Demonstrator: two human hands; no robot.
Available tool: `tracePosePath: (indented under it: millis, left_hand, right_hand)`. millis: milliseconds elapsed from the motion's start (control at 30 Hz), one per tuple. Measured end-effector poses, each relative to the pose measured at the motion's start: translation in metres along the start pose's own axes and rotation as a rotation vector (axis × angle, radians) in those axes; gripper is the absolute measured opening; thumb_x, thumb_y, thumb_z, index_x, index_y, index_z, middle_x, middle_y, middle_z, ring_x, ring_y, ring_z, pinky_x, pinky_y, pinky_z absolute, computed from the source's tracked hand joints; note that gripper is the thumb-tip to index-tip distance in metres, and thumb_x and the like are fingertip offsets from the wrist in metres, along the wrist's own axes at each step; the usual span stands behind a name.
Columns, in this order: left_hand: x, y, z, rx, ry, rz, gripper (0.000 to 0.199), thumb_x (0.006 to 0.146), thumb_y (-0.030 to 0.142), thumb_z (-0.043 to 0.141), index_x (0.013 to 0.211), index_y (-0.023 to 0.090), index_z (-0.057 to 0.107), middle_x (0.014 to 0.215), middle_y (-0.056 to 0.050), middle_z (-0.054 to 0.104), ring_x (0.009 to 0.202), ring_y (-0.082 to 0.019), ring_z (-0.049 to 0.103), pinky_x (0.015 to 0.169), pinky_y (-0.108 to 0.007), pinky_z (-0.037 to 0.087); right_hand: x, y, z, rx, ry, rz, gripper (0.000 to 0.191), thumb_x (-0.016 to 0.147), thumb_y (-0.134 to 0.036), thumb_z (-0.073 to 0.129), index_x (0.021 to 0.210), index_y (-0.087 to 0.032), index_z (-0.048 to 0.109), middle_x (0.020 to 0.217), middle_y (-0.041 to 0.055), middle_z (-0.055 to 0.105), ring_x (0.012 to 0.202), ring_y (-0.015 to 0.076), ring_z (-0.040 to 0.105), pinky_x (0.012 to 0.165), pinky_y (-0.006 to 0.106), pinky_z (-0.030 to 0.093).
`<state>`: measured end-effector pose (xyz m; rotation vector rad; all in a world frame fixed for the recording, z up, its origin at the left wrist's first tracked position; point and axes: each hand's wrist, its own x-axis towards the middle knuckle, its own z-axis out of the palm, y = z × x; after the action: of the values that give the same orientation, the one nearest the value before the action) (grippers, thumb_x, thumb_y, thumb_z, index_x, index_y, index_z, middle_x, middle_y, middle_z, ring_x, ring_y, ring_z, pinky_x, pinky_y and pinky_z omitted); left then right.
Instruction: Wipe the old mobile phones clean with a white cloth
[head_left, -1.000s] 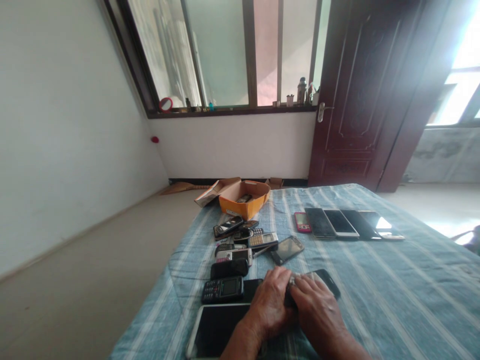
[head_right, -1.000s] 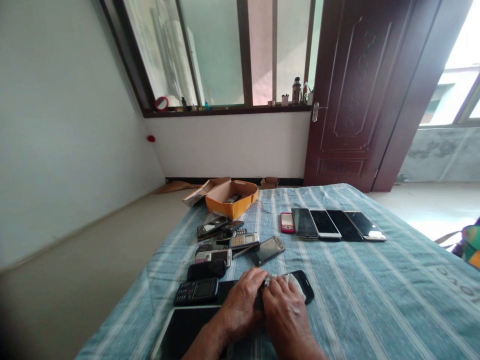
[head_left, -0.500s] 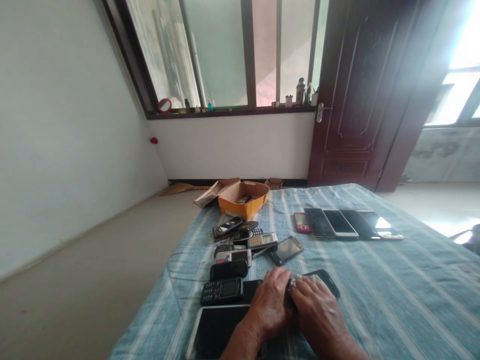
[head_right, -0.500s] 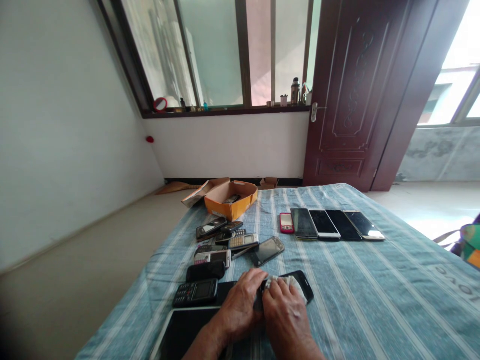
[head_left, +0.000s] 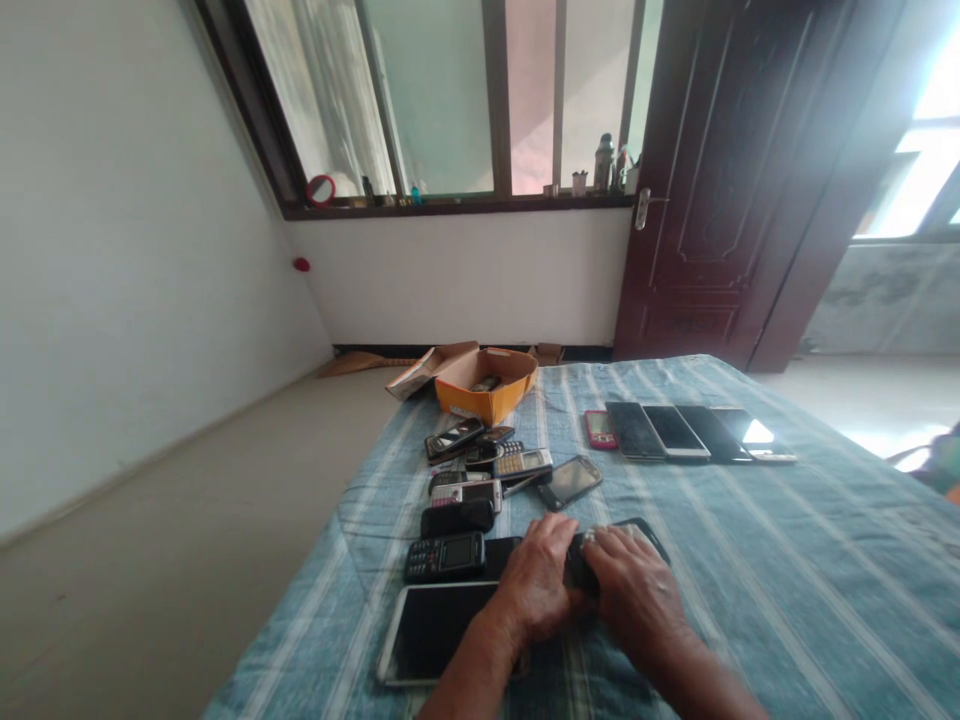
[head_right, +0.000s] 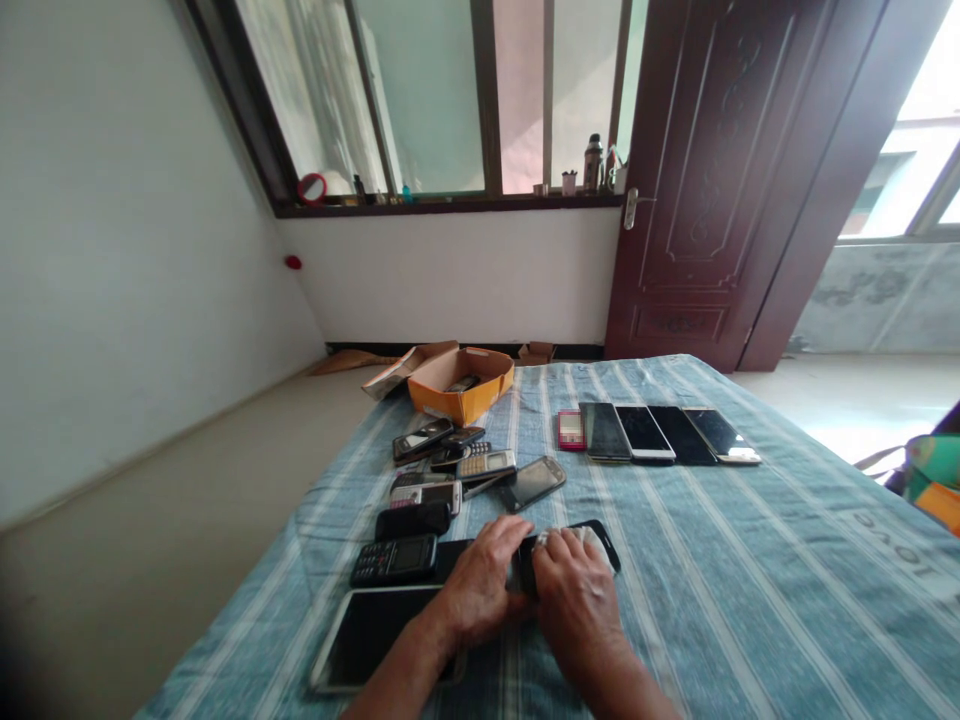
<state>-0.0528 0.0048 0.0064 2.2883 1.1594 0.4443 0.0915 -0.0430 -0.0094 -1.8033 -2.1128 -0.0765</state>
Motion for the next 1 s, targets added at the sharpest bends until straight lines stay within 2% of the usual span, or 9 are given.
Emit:
tracePosePath:
  millis: [133, 267, 467, 567, 733, 867, 1000]
  left_hand:
    - [0.000, 0.004, -0.002, -0.003, -0.014, -0.026, 0.070, 0.058, 0.033, 0.079, 0.121, 0.018, 0.054, 0.127, -0.010, 0.054, 0.114, -0.029, 0.050, 0.100, -0.040, 0.042]
    - [0.000, 0.004, -0.002, 0.000, 0.000, -0.022, 0.063, 0.060, 0.034, 0.077, 0.118, 0.018, 0.057, 0.125, -0.009, 0.055, 0.113, -0.028, 0.051, 0.099, -0.039, 0.043]
    - [0.000, 0.002, -0.001, 0.009, -0.004, -0.011, 0.061, 0.062, 0.032, 0.074, 0.119, 0.019, 0.056, 0.128, -0.009, 0.054, 0.116, -0.028, 0.050, 0.100, -0.038, 0.042]
    - [0.000, 0.002, -0.001, 0.009, 0.000, -0.013, 0.061, 0.062, 0.032, 0.074, 0.118, 0.019, 0.057, 0.128, -0.010, 0.054, 0.116, -0.028, 0.049, 0.100, -0.039, 0.042]
    - [0.001, 0.003, -0.001, 0.025, 0.002, -0.012, 0.062, 0.061, 0.032, 0.076, 0.118, 0.017, 0.057, 0.127, -0.010, 0.055, 0.116, -0.029, 0.050, 0.099, -0.040, 0.043]
    - [0.001, 0.002, 0.000, 0.031, 0.006, -0.005, 0.063, 0.061, 0.032, 0.076, 0.119, 0.016, 0.055, 0.125, -0.011, 0.055, 0.114, -0.029, 0.051, 0.099, -0.039, 0.043]
    - [0.002, -0.001, 0.002, 0.047, 0.046, 0.066, 0.045, 0.069, 0.024, 0.065, 0.113, 0.016, 0.057, 0.118, -0.010, 0.058, 0.109, -0.025, 0.054, 0.097, -0.036, 0.044]
  right_hand:
    - [0.002, 0.009, -0.006, -0.054, -0.028, 0.051, 0.024, 0.086, -0.007, 0.049, 0.091, -0.020, 0.070, 0.102, 0.0065, 0.069, 0.099, 0.0226, 0.060, 0.086, 0.032, 0.038]
    - [0.002, 0.025, -0.008, -0.122, -0.026, 0.111, 0.032, 0.086, -0.006, 0.043, 0.093, -0.021, 0.071, 0.106, 0.0060, 0.069, 0.097, 0.0208, 0.060, 0.086, 0.031, 0.038]
    - [0.003, 0.050, -0.010, -0.199, -0.019, 0.233, 0.035, 0.083, -0.002, 0.041, 0.088, -0.021, 0.070, 0.089, 0.0050, 0.070, 0.079, 0.0199, 0.062, 0.068, 0.029, 0.038]
    - [0.003, 0.054, -0.010, -0.220, 0.002, 0.238, 0.033, 0.083, -0.001, 0.042, 0.084, -0.020, 0.069, 0.083, 0.0066, 0.069, 0.074, 0.0208, 0.062, 0.064, 0.031, 0.036]
    - [0.000, 0.042, -0.004, -0.222, 0.068, 0.116, 0.026, 0.083, -0.002, 0.047, 0.084, -0.019, 0.067, 0.087, 0.0078, 0.068, 0.085, 0.0230, 0.062, 0.075, 0.032, 0.040]
    - [-0.001, 0.020, 0.006, -0.032, 0.150, -0.076, 0.023, 0.084, -0.003, 0.051, 0.091, -0.018, 0.068, 0.104, 0.0083, 0.068, 0.107, 0.0243, 0.058, 0.093, 0.034, 0.040]
    - [-0.001, -0.001, 0.013, 0.185, 0.139, -0.273, 0.019, 0.087, -0.008, 0.054, 0.097, -0.018, 0.067, 0.105, 0.0067, 0.068, 0.109, 0.0210, 0.057, 0.101, 0.033, 0.038]
